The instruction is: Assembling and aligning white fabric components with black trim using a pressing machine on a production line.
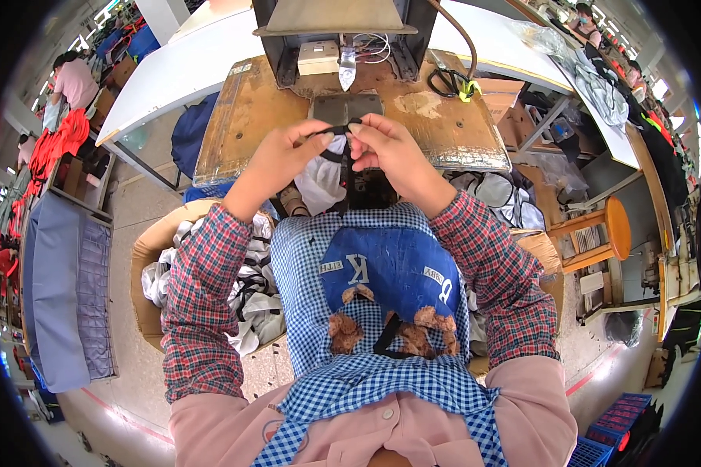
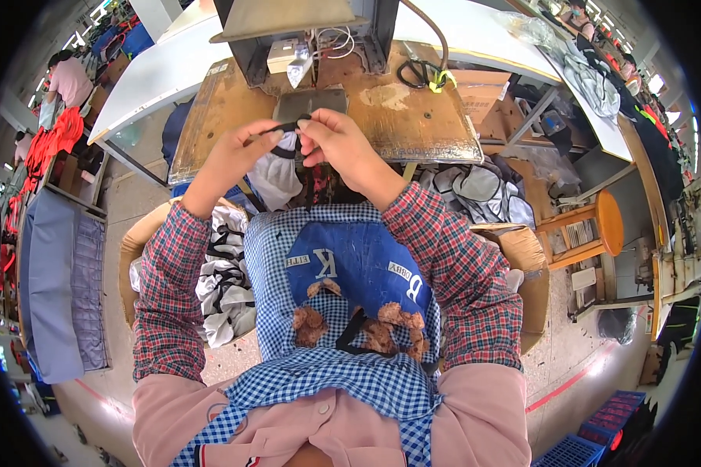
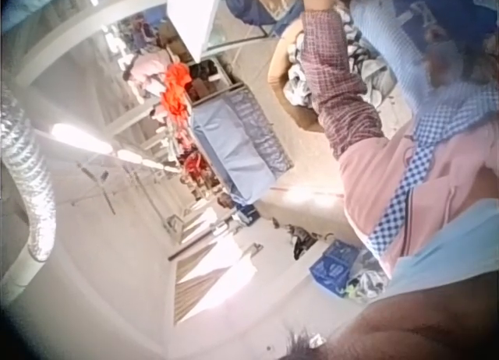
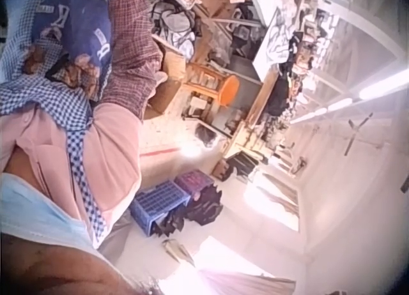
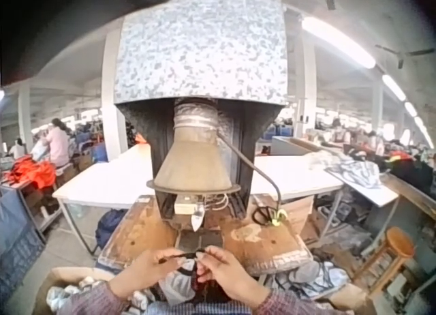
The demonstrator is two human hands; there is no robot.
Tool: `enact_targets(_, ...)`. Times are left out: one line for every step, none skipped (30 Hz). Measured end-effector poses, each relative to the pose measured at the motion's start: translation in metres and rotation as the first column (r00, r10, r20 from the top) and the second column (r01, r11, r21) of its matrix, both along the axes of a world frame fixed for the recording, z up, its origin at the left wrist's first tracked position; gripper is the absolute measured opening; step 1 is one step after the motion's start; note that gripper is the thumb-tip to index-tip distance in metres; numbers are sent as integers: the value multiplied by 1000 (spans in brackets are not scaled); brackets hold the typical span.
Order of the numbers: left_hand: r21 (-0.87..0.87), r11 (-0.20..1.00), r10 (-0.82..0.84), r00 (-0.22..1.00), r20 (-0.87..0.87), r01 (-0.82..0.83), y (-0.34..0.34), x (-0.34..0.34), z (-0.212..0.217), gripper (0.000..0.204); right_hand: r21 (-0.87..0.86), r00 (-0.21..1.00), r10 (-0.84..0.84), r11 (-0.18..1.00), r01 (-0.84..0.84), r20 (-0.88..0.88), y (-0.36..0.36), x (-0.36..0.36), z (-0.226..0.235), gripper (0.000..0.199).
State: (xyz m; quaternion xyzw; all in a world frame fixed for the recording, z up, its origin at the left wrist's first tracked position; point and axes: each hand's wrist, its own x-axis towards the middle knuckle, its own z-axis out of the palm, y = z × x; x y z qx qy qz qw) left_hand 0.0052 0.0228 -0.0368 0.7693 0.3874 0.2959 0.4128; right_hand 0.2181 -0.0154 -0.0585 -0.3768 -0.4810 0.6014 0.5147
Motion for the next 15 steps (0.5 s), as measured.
enact_targets(-45, 998, 32, 999, -19, -33, 6, 1, 0, 28, -11, 1000, -15, 1000, 15, -22, 4, -1, 0, 17)
enact_targets(-39, 999, 0, 999, 35, 2, 14, 5, 0, 30, -17, 999, -30, 999, 29, -44, 8, -1, 1, 17)
enact_targets(-65, 998, -15, 995, 95, 21, 18, 6, 0, 31, -24, 997, -45, 999, 44, -66, 11, -1, 2, 17)
enact_targets(-102, 995, -7, 992, 126, 20, 22, 8, -1, 33, -27, 995, -57, 998, 55, -78, 15, -1, 3, 17)
enact_targets(-139, 990, 3, 988, 157, 19, 25, 9, -1, 34, -31, 994, -68, 997, 65, -89, 18, -2, 4, 17)
enact_targets(-160, 987, 17, 983, 181, 13, 27, 10, -1, 35, -34, 992, -79, 997, 76, -101, 20, -2, 5, 17)
enact_targets(-181, 983, 30, 978, 205, 7, 28, 11, -1, 35, -34, 991, -84, 996, 81, -101, 23, -2, 6, 17)
enact_targets(-203, 979, 45, 973, 228, 2, 30, 12, -1, 36, -33, 991, -88, 996, 85, -101, 25, -2, 6, 17)
enact_targets(-217, 976, 46, 967, 249, 10, 31, 13, 0, 35, -26, 991, -87, 996, 85, -104, 27, -1, 7, 17)
enact_targets(-232, 973, 47, 962, 270, 17, 31, 13, 0, 34, -31, 990, -95, 995, 92, -109, 29, -1, 8, 17)
enact_targets(-246, 969, 49, 955, 291, 25, 32, 14, 1, 34, -29, 988, -97, 995, 95, -116, 32, -1, 8, 16)
enact_targets(-264, 964, 55, 951, 305, 29, 33, 15, 2, 33, -24, 987, -99, 995, 97, -124, 34, -1, 9, 16)
enact_targets(-282, 959, 62, 946, 320, 33, 33, 16, 4, 33, -24, 986, -95, 995, 92, -139, 36, -1, 10, 16)
enact_targets(-296, 954, 65, 940, 336, 40, 34, 17, 5, 32, -21, 984, -90, 996, 88, -154, 38, 0, 10, 16)
enact_targets(-306, 951, 70, 937, 342, 41, 34, 17, 6, 31, -18, 982, -85, 996, 83, -170, 39, 0, 11, 16)
